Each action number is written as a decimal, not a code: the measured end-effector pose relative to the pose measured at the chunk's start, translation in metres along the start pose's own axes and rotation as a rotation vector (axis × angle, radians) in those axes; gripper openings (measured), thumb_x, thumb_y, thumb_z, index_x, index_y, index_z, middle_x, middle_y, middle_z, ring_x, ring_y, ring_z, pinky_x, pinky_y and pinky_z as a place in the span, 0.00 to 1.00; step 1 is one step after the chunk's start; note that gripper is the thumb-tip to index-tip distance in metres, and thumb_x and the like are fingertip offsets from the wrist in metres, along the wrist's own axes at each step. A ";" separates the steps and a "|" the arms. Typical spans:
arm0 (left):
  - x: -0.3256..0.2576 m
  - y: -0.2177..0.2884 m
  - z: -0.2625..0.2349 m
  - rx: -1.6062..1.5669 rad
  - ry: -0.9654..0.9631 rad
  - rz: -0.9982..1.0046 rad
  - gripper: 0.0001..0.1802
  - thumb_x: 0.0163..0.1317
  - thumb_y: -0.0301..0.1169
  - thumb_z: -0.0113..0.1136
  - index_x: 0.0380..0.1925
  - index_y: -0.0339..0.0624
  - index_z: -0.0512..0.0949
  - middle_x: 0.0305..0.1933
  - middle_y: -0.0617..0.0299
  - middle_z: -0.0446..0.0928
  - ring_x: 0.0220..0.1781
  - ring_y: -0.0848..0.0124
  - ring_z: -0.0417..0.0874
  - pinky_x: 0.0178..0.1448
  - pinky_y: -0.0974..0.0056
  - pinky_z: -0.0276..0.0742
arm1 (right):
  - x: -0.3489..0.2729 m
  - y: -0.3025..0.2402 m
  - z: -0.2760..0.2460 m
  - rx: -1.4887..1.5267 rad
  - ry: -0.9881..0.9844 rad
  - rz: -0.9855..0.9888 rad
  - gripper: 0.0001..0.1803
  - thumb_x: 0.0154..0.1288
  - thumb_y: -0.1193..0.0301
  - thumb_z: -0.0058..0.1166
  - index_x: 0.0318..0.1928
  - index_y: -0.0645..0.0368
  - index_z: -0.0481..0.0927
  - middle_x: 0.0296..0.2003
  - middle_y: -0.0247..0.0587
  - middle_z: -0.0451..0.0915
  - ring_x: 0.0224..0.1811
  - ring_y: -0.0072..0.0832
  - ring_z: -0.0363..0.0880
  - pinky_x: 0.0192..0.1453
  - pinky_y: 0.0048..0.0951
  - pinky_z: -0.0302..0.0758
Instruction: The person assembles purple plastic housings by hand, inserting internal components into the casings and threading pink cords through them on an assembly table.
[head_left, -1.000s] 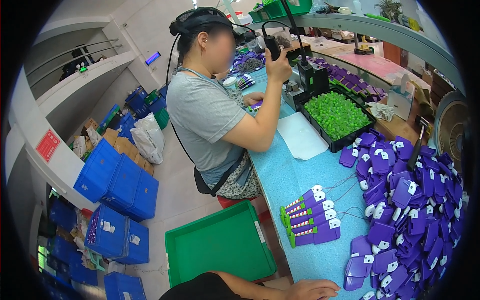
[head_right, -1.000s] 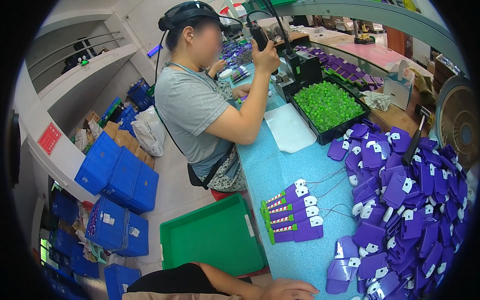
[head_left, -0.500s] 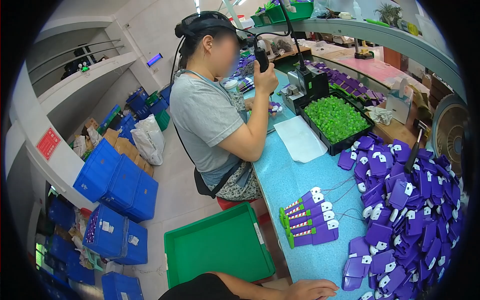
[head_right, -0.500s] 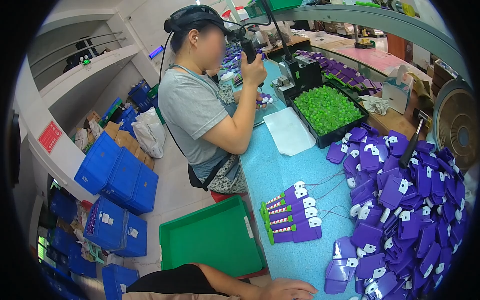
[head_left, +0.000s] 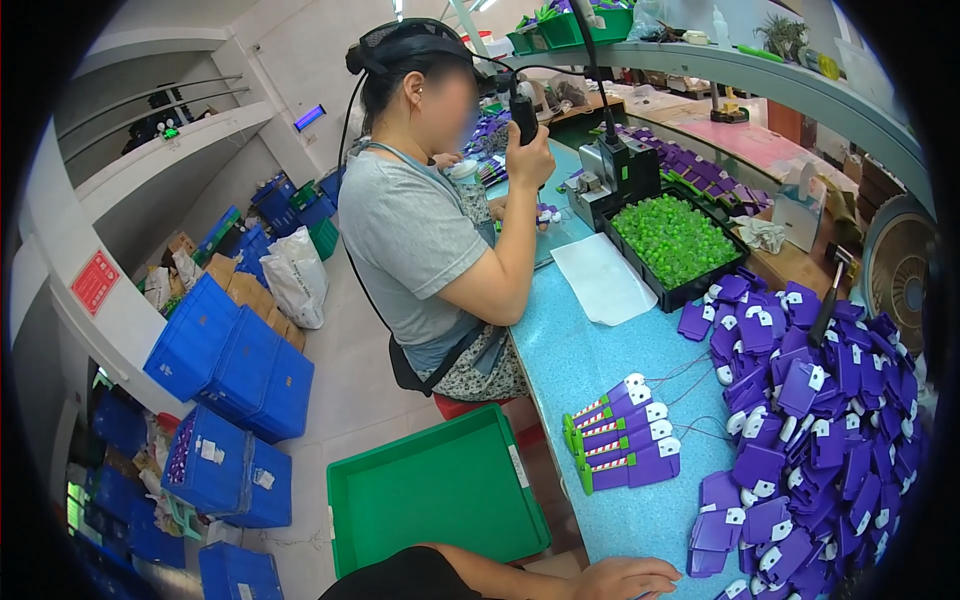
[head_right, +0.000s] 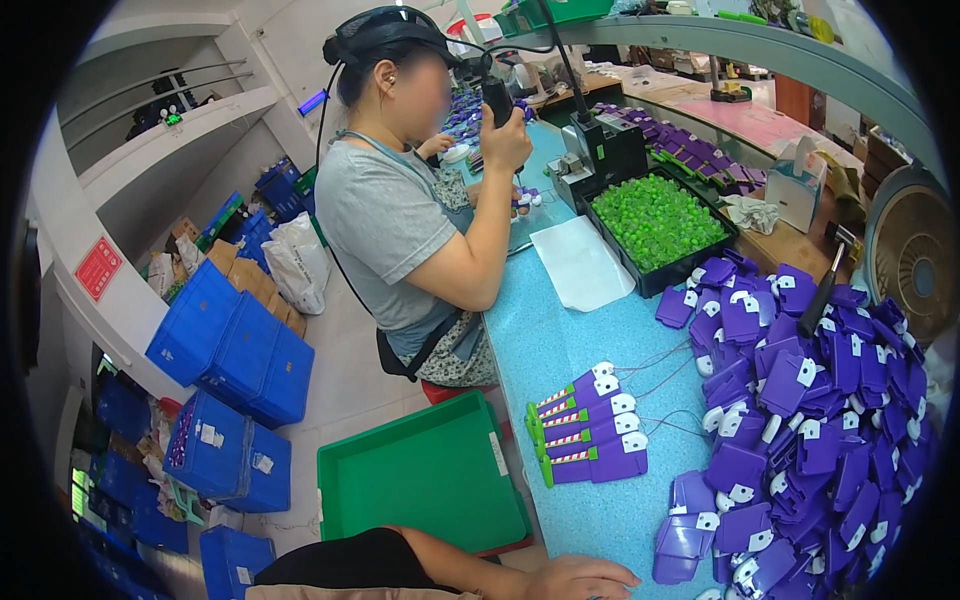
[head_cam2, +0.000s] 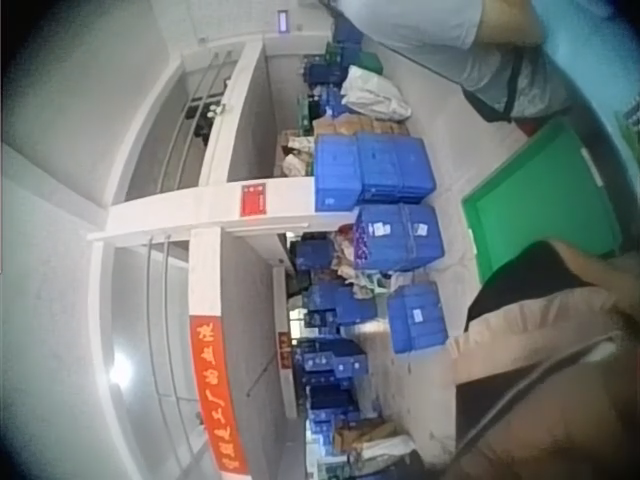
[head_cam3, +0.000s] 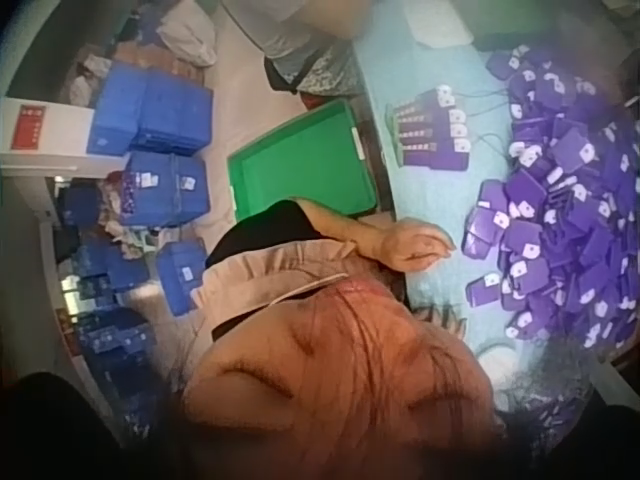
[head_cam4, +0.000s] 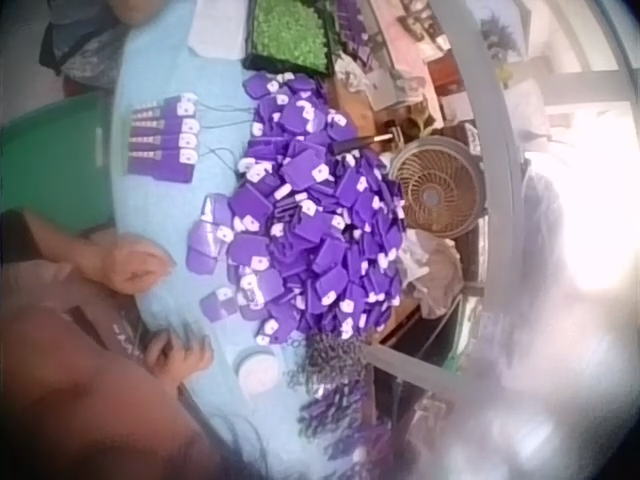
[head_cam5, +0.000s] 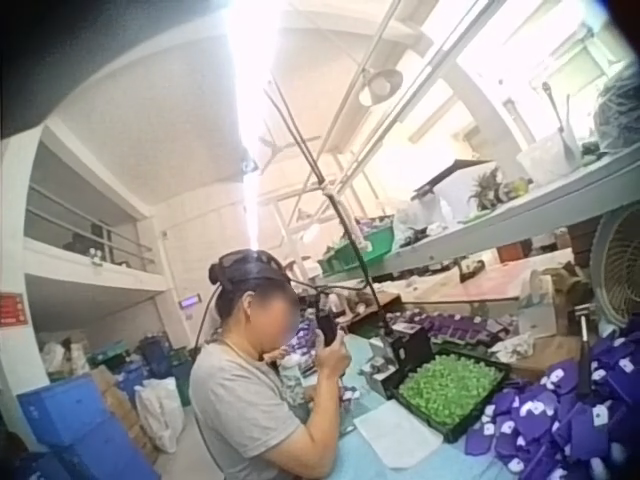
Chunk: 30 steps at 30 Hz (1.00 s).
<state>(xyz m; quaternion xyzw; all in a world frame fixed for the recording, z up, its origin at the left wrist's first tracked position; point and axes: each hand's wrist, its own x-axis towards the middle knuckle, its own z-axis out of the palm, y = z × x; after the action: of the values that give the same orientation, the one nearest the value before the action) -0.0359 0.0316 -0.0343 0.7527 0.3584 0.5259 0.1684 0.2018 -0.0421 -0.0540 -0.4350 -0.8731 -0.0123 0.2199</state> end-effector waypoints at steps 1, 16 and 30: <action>-0.002 0.000 0.000 -0.001 -0.015 -0.030 0.07 0.56 0.23 0.53 0.35 0.32 0.73 0.40 0.47 0.74 0.32 0.59 0.78 0.35 0.64 0.76 | 0.001 0.001 -0.002 -0.007 0.003 -0.003 0.15 0.57 0.58 0.44 0.44 0.46 0.71 0.41 0.32 0.76 0.41 0.43 0.75 0.44 0.61 0.68; -0.101 0.002 -0.024 -0.133 -0.363 -0.374 0.04 0.57 0.25 0.52 0.29 0.36 0.75 0.29 0.49 0.72 0.31 0.55 0.74 0.34 0.58 0.71 | -0.215 0.023 0.057 0.719 -0.332 0.106 0.10 0.52 0.71 0.56 0.37 0.59 0.78 0.37 0.51 0.78 0.35 0.43 0.78 0.36 0.35 0.74; -0.208 -0.049 0.099 -0.502 -1.016 -0.690 0.20 0.58 0.40 0.50 0.40 0.32 0.74 0.35 0.49 0.76 0.36 0.61 0.74 0.41 0.56 0.70 | -0.116 -0.028 0.029 0.257 -0.735 0.233 0.25 0.54 0.66 0.56 0.52 0.58 0.69 0.41 0.55 0.78 0.36 0.43 0.79 0.43 0.45 0.72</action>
<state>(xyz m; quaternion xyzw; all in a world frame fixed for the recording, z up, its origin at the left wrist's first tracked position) -0.0026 -0.0715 -0.2434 0.6868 0.3217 0.0892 0.6456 0.2298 -0.1407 -0.1211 -0.4753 -0.8329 0.2783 -0.0545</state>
